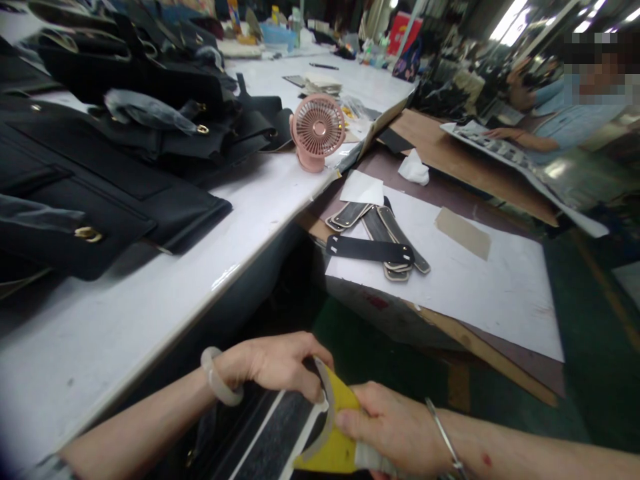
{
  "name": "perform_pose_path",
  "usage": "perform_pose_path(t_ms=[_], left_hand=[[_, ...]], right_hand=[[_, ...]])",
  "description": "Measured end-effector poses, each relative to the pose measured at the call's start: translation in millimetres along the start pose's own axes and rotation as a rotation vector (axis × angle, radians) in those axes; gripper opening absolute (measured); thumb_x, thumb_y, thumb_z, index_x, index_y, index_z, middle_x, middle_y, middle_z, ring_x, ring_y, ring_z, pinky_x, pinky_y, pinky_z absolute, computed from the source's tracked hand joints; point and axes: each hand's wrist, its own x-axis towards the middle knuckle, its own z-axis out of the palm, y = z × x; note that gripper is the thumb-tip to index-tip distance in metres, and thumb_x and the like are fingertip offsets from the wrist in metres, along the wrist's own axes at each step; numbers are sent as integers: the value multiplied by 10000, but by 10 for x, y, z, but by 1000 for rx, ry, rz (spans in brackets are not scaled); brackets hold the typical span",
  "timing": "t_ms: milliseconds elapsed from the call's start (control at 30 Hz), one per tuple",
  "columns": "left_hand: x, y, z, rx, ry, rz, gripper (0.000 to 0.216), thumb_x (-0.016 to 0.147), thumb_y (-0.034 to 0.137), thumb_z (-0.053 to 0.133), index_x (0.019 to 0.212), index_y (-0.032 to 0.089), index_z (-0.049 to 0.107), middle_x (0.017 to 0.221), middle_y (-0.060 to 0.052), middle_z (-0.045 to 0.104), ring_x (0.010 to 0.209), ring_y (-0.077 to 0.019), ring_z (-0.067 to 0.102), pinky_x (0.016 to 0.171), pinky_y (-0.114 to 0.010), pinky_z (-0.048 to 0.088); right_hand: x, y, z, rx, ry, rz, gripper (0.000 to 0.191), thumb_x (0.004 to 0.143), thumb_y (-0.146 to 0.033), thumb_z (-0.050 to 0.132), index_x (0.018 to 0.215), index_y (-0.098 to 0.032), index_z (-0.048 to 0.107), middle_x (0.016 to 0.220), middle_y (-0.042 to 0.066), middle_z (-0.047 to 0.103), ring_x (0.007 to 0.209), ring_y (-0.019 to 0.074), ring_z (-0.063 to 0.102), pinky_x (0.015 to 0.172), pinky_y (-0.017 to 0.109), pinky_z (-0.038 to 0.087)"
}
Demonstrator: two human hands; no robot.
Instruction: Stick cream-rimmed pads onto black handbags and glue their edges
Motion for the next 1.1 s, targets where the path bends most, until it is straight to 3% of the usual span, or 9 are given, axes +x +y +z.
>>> perform_pose_path(t_ms=[167, 400, 533, 700, 800, 900, 1000, 1100], left_hand=[[7, -55, 0, -1, 12, 33, 296, 638, 338, 695, 885, 179, 730, 739, 22, 660, 712, -174, 609, 603, -231, 457], [4, -67, 21, -29, 22, 38, 380, 609, 310, 697, 958, 172, 759, 768, 2, 681, 723, -188, 621, 617, -246, 476], [-28, -62, 0, -59, 2, 32, 484, 536, 249, 715, 1015, 200, 762, 786, 3, 692, 764, -209, 638, 616, -245, 492], [-146, -26, -33, -148, -1, 34, 530, 565, 215, 709, 1094, 195, 728, 784, 2, 702, 743, -200, 644, 608, -240, 490], [-219, 48, 19, -125, 126, 2, 389, 669, 317, 707, 1027, 174, 751, 762, -11, 702, 721, -181, 630, 606, -236, 470], [-240, 143, 123, -4, 270, -70, 360, 719, 436, 710, 969, 183, 767, 769, -20, 714, 708, -177, 632, 617, -248, 469], [-208, 225, 217, 64, 324, -134, 322, 684, 375, 742, 948, 192, 764, 810, -22, 727, 713, -183, 642, 643, -267, 478], [-191, 267, 267, 65, 360, -168, 332, 666, 342, 760, 957, 181, 752, 814, -30, 725, 726, -198, 647, 638, -280, 478]], right_hand=[[32, 64, 84, 49, 50, 8, 457, 919, -602, 476, 1071, -175, 532, 494, -46, 541, 308, 55, 411, 322, 120, 373], [51, 25, 260, 54, 192, -132, 574, 824, -720, 542, 975, -167, 580, 594, -31, 541, 417, 52, 444, 397, 123, 351], [133, 7, 364, 116, 157, -211, 669, 760, -793, 570, 927, -146, 612, 668, 2, 568, 502, 65, 465, 432, 138, 356], [238, 91, 488, 168, 181, -296, 763, 737, -846, 541, 931, -116, 648, 810, 51, 610, 566, 65, 479, 458, 143, 362], [288, 140, 579, 168, 253, -240, 847, 679, -913, 486, 898, -109, 637, 707, 47, 604, 518, 69, 488, 426, 144, 337], [369, 161, 669, 203, 273, -222, 810, 703, -895, 451, 887, -125, 620, 558, 7, 556, 436, 76, 472, 384, 151, 298], [431, 168, 735, 210, 260, -250, 753, 767, -849, 399, 866, -134, 611, 484, 4, 540, 379, 79, 433, 365, 164, 259], [357, 239, 753, 264, 187, -312, 803, 663, -908, 481, 824, -135, 631, 541, 19, 563, 449, 96, 484, 422, 187, 328]])
